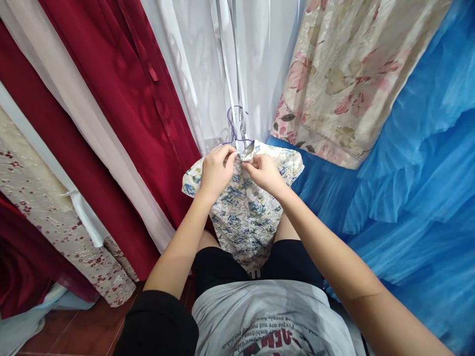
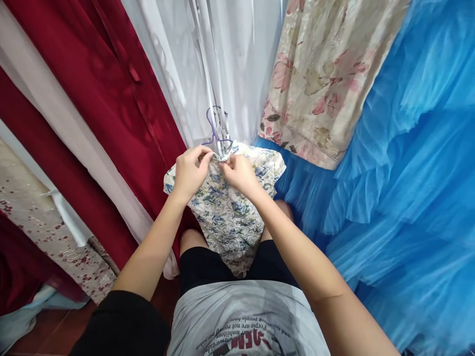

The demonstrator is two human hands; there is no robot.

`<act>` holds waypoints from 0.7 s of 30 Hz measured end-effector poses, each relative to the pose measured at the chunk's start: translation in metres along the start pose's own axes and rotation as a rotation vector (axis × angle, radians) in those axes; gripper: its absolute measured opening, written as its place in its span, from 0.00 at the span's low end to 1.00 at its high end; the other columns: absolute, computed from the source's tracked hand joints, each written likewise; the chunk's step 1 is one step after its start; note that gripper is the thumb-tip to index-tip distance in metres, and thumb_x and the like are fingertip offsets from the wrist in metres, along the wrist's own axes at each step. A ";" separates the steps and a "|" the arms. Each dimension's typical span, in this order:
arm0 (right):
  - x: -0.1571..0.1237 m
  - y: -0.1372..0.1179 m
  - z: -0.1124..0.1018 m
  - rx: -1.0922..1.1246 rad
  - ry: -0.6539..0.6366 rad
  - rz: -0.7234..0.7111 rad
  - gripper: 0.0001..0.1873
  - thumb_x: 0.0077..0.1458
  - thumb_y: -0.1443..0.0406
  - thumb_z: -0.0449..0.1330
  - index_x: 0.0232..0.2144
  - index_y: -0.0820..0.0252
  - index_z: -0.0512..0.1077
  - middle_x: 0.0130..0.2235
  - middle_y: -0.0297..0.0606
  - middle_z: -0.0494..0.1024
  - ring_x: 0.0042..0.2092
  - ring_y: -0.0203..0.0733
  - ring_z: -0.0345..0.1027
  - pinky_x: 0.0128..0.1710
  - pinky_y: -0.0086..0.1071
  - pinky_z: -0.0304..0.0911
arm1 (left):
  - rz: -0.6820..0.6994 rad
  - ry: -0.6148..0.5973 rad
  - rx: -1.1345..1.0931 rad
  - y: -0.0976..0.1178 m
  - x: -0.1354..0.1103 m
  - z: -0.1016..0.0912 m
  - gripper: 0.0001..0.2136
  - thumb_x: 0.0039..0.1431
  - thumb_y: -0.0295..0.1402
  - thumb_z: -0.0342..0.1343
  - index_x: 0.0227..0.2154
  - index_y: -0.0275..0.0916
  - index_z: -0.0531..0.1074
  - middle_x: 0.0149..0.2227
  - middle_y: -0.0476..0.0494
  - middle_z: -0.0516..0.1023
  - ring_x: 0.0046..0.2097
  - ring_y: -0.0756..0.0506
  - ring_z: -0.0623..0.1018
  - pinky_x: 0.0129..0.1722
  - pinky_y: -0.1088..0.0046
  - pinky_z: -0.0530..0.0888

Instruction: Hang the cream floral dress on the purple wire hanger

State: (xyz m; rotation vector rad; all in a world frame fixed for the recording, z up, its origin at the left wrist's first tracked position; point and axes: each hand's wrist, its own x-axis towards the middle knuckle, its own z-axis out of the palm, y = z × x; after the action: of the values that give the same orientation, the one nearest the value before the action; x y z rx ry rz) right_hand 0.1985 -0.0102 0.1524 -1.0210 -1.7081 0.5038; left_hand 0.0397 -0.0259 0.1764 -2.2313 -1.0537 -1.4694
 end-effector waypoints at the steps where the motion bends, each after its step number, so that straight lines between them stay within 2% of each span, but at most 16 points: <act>1: -0.003 0.007 0.003 -0.071 -0.005 0.006 0.13 0.56 0.64 0.60 0.21 0.59 0.65 0.21 0.33 0.69 0.25 0.36 0.60 0.28 0.31 0.51 | -0.016 0.059 -0.001 -0.005 0.000 0.000 0.06 0.67 0.31 0.54 0.36 0.40 0.75 0.35 0.45 0.79 0.40 0.45 0.77 0.45 0.69 0.70; 3: -0.010 0.019 0.009 -0.162 -0.059 0.029 0.13 0.55 0.65 0.60 0.20 0.58 0.64 0.21 0.34 0.69 0.25 0.37 0.60 0.28 0.32 0.50 | -0.102 0.226 -0.036 -0.025 -0.001 -0.005 0.07 0.68 0.33 0.53 0.37 0.39 0.75 0.36 0.45 0.78 0.41 0.46 0.76 0.46 0.70 0.71; 7: -0.028 0.032 0.014 -0.103 -0.137 0.054 0.13 0.55 0.64 0.59 0.20 0.58 0.64 0.20 0.32 0.68 0.24 0.36 0.59 0.27 0.31 0.50 | -0.441 0.647 -0.279 -0.098 -0.011 -0.019 0.06 0.66 0.32 0.54 0.34 0.37 0.73 0.35 0.47 0.75 0.40 0.49 0.76 0.46 0.75 0.72; 9: -0.035 0.032 0.015 -0.004 -0.122 0.050 0.13 0.55 0.62 0.59 0.21 0.58 0.64 0.20 0.31 0.67 0.24 0.35 0.58 0.26 0.30 0.50 | -0.782 0.818 -0.514 -0.130 -0.026 -0.018 0.06 0.66 0.30 0.52 0.34 0.37 0.71 0.34 0.48 0.74 0.39 0.51 0.77 0.47 0.75 0.73; 11: -0.041 0.032 0.017 0.107 -0.100 0.061 0.13 0.54 0.60 0.60 0.21 0.58 0.64 0.19 0.30 0.65 0.23 0.34 0.56 0.25 0.29 0.49 | -1.062 0.875 -0.680 -0.145 -0.049 -0.005 0.06 0.67 0.30 0.50 0.34 0.37 0.69 0.33 0.47 0.75 0.38 0.50 0.78 0.47 0.71 0.75; 13: -0.047 0.036 0.020 0.238 -0.074 0.113 0.13 0.53 0.59 0.60 0.21 0.58 0.65 0.19 0.29 0.64 0.22 0.33 0.54 0.23 0.29 0.48 | -1.181 0.833 -0.736 -0.145 -0.077 0.016 0.07 0.67 0.32 0.49 0.34 0.37 0.68 0.33 0.44 0.75 0.39 0.47 0.79 0.45 0.65 0.76; 15: -0.053 0.047 0.021 0.423 0.005 0.216 0.13 0.52 0.57 0.60 0.22 0.58 0.66 0.18 0.28 0.63 0.20 0.32 0.52 0.22 0.29 0.47 | -1.237 0.778 -0.769 -0.132 -0.106 0.042 0.07 0.66 0.34 0.50 0.35 0.37 0.68 0.34 0.41 0.76 0.39 0.45 0.80 0.44 0.62 0.77; 18: -0.065 0.074 0.017 0.722 0.250 0.366 0.13 0.48 0.55 0.62 0.24 0.58 0.68 0.17 0.25 0.60 0.19 0.31 0.49 0.20 0.28 0.45 | -1.253 0.686 -0.803 -0.106 -0.143 0.078 0.08 0.64 0.38 0.52 0.37 0.37 0.69 0.36 0.41 0.78 0.38 0.45 0.81 0.43 0.65 0.76; 21: -0.080 0.104 0.007 0.860 0.489 0.463 0.13 0.44 0.55 0.64 0.25 0.57 0.68 0.19 0.25 0.60 0.20 0.30 0.51 0.18 0.27 0.48 | -1.228 0.578 -0.817 -0.081 -0.169 0.100 0.12 0.60 0.42 0.57 0.37 0.37 0.70 0.35 0.42 0.78 0.36 0.46 0.81 0.42 0.67 0.76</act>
State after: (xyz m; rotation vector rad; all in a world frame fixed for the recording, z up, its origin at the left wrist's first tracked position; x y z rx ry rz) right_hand 0.2405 -0.0178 0.0283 -0.7849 -0.6775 1.0669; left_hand 0.0145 0.0164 -0.0301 -1.0854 -1.9339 -3.2170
